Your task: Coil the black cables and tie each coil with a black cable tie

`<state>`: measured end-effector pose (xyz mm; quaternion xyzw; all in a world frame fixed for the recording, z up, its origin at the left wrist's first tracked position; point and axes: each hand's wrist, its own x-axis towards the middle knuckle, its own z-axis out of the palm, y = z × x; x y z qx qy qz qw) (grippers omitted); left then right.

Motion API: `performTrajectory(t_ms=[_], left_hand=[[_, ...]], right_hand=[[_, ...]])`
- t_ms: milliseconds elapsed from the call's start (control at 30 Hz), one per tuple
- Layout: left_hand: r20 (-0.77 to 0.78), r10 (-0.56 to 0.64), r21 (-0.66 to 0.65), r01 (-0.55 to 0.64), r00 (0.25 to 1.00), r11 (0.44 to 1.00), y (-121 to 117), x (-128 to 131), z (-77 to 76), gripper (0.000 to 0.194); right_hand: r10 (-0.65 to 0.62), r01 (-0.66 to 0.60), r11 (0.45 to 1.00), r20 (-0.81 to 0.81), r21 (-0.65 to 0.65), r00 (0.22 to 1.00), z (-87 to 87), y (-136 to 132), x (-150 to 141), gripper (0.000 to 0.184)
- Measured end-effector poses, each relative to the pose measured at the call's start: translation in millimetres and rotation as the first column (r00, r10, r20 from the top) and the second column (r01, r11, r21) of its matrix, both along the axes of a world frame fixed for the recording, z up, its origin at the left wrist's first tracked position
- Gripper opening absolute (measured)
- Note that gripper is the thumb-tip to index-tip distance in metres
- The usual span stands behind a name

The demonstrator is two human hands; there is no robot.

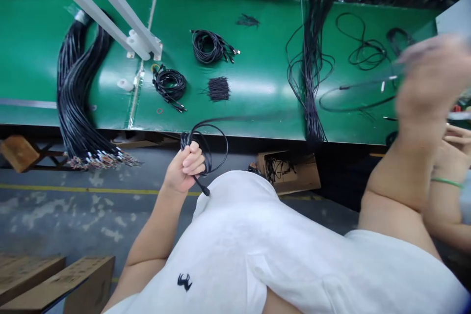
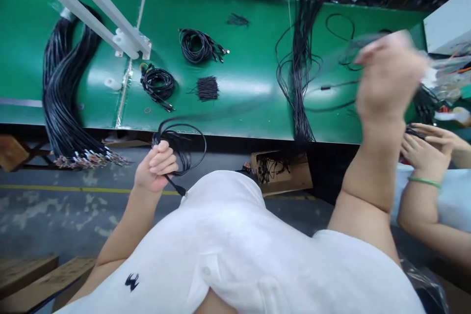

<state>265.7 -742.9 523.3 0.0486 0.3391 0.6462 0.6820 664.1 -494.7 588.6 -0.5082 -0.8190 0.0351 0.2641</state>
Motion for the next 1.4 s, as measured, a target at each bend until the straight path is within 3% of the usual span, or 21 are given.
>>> performTrajectory(t_ms=[67, 133, 167, 200, 267, 300, 333, 367, 500, 567, 633, 700, 767, 867, 967, 1067, 1167, 1267, 1333, 1400], left_hand=[[0.024, 0.058, -0.032, -0.057, 0.998, 0.998, 2.2, -1.1, -4.6, 0.011], [-0.021, 0.070, -0.040, -0.071, 0.997, 0.997, 3.4, -1.9, -9.9, 0.008], [-0.081, 0.050, -0.045, -0.054, 0.995, 0.998, 3.7, -1.9, -13.5, 0.013], [-0.159, 0.013, -0.055, -0.022, 0.987, 0.998, 3.7, -1.4, -17.9, 0.019], [-0.330, -0.094, -0.087, 0.069, 0.939, 0.994, 2.7, 2.0, -28.3, 0.031], [-0.401, -0.156, -0.104, 0.124, 0.903, 0.987, 1.5, 5.3, -33.4, 0.036], [-0.455, -0.219, -0.117, 0.186, 0.863, 0.976, -0.1, 9.5, -37.8, 0.039], [-0.491, -0.290, -0.126, 0.262, 0.822, 0.957, -2.1, 14.8, -41.2, 0.042], [-0.531, -0.519, -0.070, 0.576, 0.669, 0.814, -9.2, 39.1, -42.3, 0.042], [-0.469, -0.568, -0.004, 0.642, 0.676, 0.767, -10.2, 48.7, -38.5, 0.042], [-0.336, -0.575, 0.022, 0.616, 0.746, 0.787, -9.6, 52.2, -33.9, 0.040], [-0.198, -0.535, -0.011, 0.543, 0.822, 0.839, -8.5, 46.3, -28.5, 0.034], [-0.133, -0.421, -0.045, 0.419, 0.897, 0.907, -8.6, 30.4, -20.9, 0.031], [-0.158, -0.106, -0.009, 0.105, 0.982, 0.994, -12.8, -4.0, -3.7, 0.039], [-0.181, 0.165, 0.073, -0.155, 0.969, 0.985, -18.9, -33.5, 15.7, 0.049], [-0.222, 0.244, 0.087, -0.230, 0.944, 0.969, -21.1, -47.7, 28.5, 0.057], [-0.274, 0.210, 0.076, -0.197, 0.938, 0.977, -18.3, -48.3, 28.1, 0.048], [-0.377, 0.061, -0.016, -0.072, 0.924, 0.997, -13.7, -40.2, 8.9, 0.033], [-0.490, -0.067, -0.104, 0.018, 0.869, 0.994, -11.7, -31.9, -13.4, 0.037], [-0.543, -0.191, -0.180, 0.109, 0.818, 0.978, -12.0, -20.7, -37.9, 0.044]], right_hand=[[0.052, -0.016, 0.994, 0.331, -0.110, 0.942, -6.3, -23.6, -22.9, 0.055], [0.285, -0.161, 0.946, 0.490, -0.280, 0.824, -24.7, -56.7, -52.2, 0.040], [0.448, -0.285, 0.880, 0.465, -0.380, 0.764, -33.6, -75.1, -66.6, 0.036], [0.613, -0.434, 0.771, 0.360, -0.466, 0.703, -40.2, -92.8, -79.8, 0.033], [0.837, -0.675, 0.488, 0.077, -0.554, 0.542, -45.1, -121.0, -102.4, 0.031], [0.874, -0.737, 0.381, -0.042, -0.558, 0.484, -44.2, -129.7, -112.0, 0.032], [0.878, -0.768, 0.326, -0.125, -0.551, 0.462, -42.2, -134.4, -120.8, 0.033], [0.864, -0.778, 0.313, -0.176, -0.544, 0.471, -40.1, -135.6, -128.7, 0.034], [0.765, -0.767, 0.350, -0.309, -0.538, 0.565, -40.2, -122.4, -152.3, 0.033], [0.708, -0.761, 0.357, -0.374, -0.542, 0.599, -46.8, -113.2, -158.7, 0.033], [0.649, -0.746, 0.374, -0.419, -0.551, 0.635, -58.3, -103.1, -159.6, 0.033], [0.584, -0.710, 0.403, -0.435, -0.578, 0.685, -76.9, -89.9, -152.7, 0.035], [0.492, -0.636, 0.452, -0.420, -0.626, 0.763, -103.8, -73.5, -137.0, 0.037], [0.285, -0.470, 0.570, -0.375, -0.674, 0.882, -152.7, -48.4, -101.5, 0.037], [0.121, -0.346, 0.614, -0.348, -0.710, 0.930, -192.1, -33.1, -67.0, 0.035], [0.178, -0.284, 0.600, -0.222, -0.748, 0.959, -210.6, -33.6, -49.0, 0.035], [0.315, -0.185, 0.617, 0.025, -0.765, 0.949, -210.0, -51.1, -49.8, 0.032], [0.444, -0.120, 0.732, 0.336, -0.670, 0.830, -188.4, -84.4, -64.0, 0.026], [0.566, -0.260, 0.764, 0.419, -0.590, 0.710, -161.4, -111.3, -78.7, 0.023], [0.736, -0.500, 0.656, 0.331, -0.566, 0.591, -128.8, -135.4, -97.8, 0.023]])
